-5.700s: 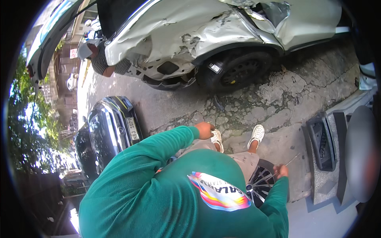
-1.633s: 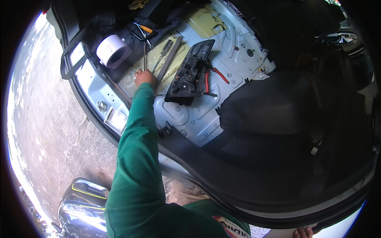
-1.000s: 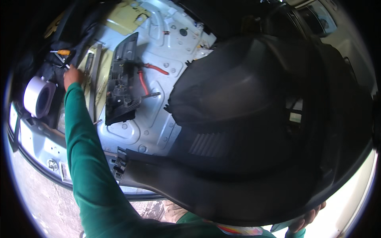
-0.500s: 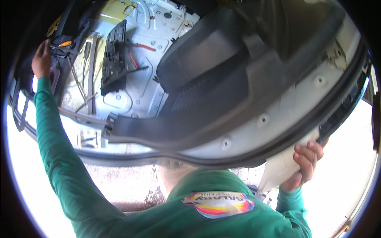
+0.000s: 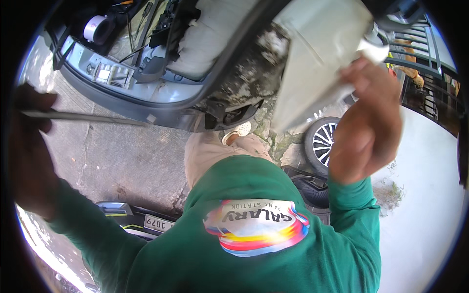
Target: The person uses a metal rod and a hammer to pry and adjust the damaged front bumper of a white car. They repeatedly insert the rod into gaps, apply force, and occasionally strike the rod with the hammer to reposition the bumper panel.
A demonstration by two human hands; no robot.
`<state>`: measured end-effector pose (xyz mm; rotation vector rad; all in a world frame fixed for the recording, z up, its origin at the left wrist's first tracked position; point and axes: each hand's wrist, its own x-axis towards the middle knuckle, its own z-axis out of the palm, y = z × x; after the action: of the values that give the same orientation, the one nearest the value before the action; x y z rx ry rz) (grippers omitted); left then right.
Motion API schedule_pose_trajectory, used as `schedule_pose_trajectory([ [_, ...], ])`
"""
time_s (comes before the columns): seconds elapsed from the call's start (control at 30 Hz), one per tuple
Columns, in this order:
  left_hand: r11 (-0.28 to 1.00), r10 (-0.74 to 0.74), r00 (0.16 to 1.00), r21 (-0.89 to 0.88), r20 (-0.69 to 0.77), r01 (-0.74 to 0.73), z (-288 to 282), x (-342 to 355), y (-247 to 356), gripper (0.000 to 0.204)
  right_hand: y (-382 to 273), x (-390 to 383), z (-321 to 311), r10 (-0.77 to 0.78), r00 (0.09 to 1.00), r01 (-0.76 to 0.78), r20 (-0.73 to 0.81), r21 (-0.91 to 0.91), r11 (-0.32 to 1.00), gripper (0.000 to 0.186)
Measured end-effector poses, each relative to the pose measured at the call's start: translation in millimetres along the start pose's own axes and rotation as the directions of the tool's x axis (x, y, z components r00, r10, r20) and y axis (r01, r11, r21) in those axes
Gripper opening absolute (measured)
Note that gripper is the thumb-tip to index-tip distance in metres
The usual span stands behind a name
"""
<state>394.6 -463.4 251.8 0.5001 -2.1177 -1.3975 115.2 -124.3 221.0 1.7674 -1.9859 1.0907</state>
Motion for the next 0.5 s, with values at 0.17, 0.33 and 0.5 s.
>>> schedule_pose_trajectory([
  [0.17,0.938,-0.338,0.931,-0.131,-0.139,0.321,166.7,-106.4,25.5,0.035,-55.6,-110.7,-1.2,0.189,0.836,-0.407,0.516,0.35,0.844,0.048],
  [0.33,0.674,-0.685,0.728,-0.348,0.037,0.652,291.2,-162.0,-31.1,0.033,-44.9,-250.4,-22.2,0.392,0.53,-0.753,0.752,0.203,0.626,0.042],
  [0.5,0.213,-0.817,0.351,-0.327,0.457,0.921,374.3,-177.0,-104.3,0.03,-36.8,-315.6,-24.9,0.592,0.296,-0.953,0.749,0.196,0.229,0.042],
])
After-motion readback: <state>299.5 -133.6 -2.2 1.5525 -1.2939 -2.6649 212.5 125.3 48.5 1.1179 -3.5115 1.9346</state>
